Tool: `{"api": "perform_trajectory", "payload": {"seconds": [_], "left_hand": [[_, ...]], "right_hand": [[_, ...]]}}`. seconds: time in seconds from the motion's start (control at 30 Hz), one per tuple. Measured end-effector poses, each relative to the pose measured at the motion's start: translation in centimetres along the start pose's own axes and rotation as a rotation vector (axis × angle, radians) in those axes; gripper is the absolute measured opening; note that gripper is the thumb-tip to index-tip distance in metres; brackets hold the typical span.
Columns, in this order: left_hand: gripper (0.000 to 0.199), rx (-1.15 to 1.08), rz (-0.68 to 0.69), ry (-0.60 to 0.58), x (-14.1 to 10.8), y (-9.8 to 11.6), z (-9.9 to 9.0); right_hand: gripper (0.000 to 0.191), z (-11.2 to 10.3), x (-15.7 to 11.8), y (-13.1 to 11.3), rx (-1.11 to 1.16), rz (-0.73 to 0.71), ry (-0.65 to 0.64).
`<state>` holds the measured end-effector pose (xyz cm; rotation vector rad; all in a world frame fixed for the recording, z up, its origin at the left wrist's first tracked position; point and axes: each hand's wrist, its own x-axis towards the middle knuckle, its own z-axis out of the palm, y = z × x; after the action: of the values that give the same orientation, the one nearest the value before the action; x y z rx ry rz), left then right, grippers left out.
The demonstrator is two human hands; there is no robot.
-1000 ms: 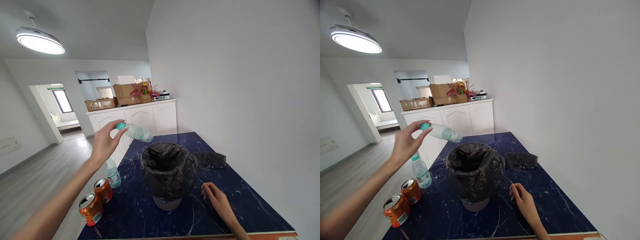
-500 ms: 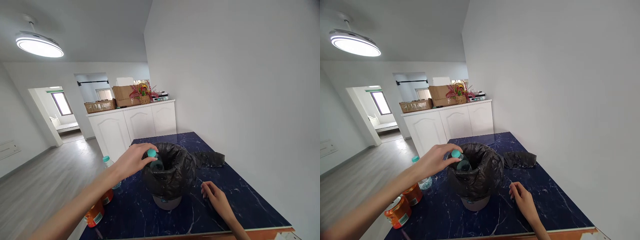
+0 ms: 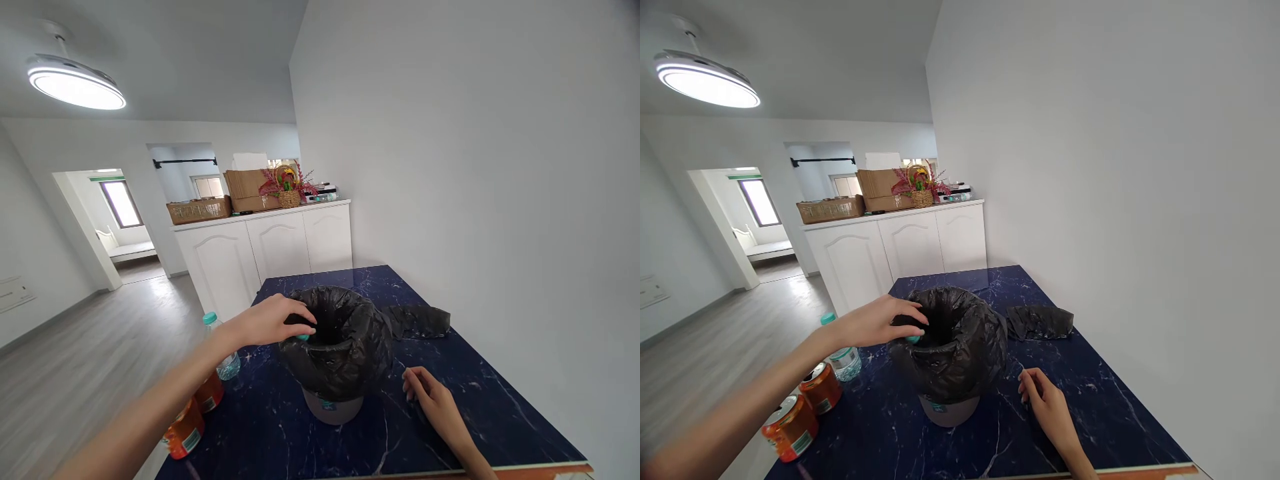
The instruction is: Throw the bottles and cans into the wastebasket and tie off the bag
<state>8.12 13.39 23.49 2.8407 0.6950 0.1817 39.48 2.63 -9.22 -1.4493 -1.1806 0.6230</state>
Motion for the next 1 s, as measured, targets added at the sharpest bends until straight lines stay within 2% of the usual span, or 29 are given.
{"api": "perform_trajectory", "payload": {"seconds": [0.07, 0.13, 0.2, 0.27, 0.3, 0.37, 0.43, 0.5, 0.6, 0.7, 0.8, 0.9, 0.97, 1.0], "left_hand": [[0.037, 0.062, 0.013, 0.112, -0.7, -0.1, -0.5], [0.042, 0.149, -0.033, 0.282, -1.7, -1.1, -1.2], [0.046, 0.247, -0.136, 0.436, -3.2, -3.2, -1.8], [0.05, 0.343, -0.28, 0.514, -5.0, -6.5, -2.3], [0.051, 0.379, -0.362, 0.514, -6.1, -8.3, -2.3], [0.056, 0.412, -0.56, 0.439, -8.3, -12.0, -1.9], [0.064, 0.4, -0.669, 0.399, -10.3, -15.1, -1.0], [0.067, 0.369, -0.737, 0.366, -11.8, -17.2, 0.3], [0.058, 0.319, -0.782, 0.349, -13.1, -18.6, 2.4], [0.049, 0.285, -0.795, 0.392, -13.2, -18.6, 3.5], [0.048, 0.28, -0.789, 0.478, -12.6, -17.2, 2.8], [0.051, 0.27, -0.704, 0.683, -11.3, -13.2, 0.2], [0.048, 0.133, -0.501, 0.968, -10.2, -9.0, -1.9], [0.046, 0.076, -0.414, 1.051, -9.7, -6.7, -2.8]], "right_hand": [[0.047, 0.0, 0.0, 0.2, -0.005, -0.005, 0.001], [0.047, 0.0, 0.0, 0.3, -0.012, -0.009, 0.0], [0.048, 0.0, 0.0, 0.4, -0.019, -0.005, -0.005], [0.048, -0.1, -0.1, 0.3, -0.024, 0.003, -0.009], [0.048, -0.1, -0.2, 0.3, -0.024, 0.006, -0.007], [0.048, -0.2, -0.3, 0.3, -0.024, 0.007, 0.003], [0.047, -0.2, -0.3, 0.3, -0.026, 0.005, 0.004], [0.047, -0.2, -0.4, 0.4, -0.031, 0.004, -0.004], [0.047, -0.2, -0.4, 0.4, -0.031, -0.005, -0.009], [0.047, -0.1, -0.4, 0.3, -0.037, -0.012, -0.004], [0.048, -0.1, -0.5, 0.1, -0.046, -0.013, 0.007], [0.05, 0.0, -0.5, 0.0, -0.046, -0.025, 0.014], [0.052, 0.0, -0.4, -0.1, -0.047, -0.028, 0.016], [0.053, 0.0, -0.4, -0.1, -0.049, -0.025, 0.017]]}}
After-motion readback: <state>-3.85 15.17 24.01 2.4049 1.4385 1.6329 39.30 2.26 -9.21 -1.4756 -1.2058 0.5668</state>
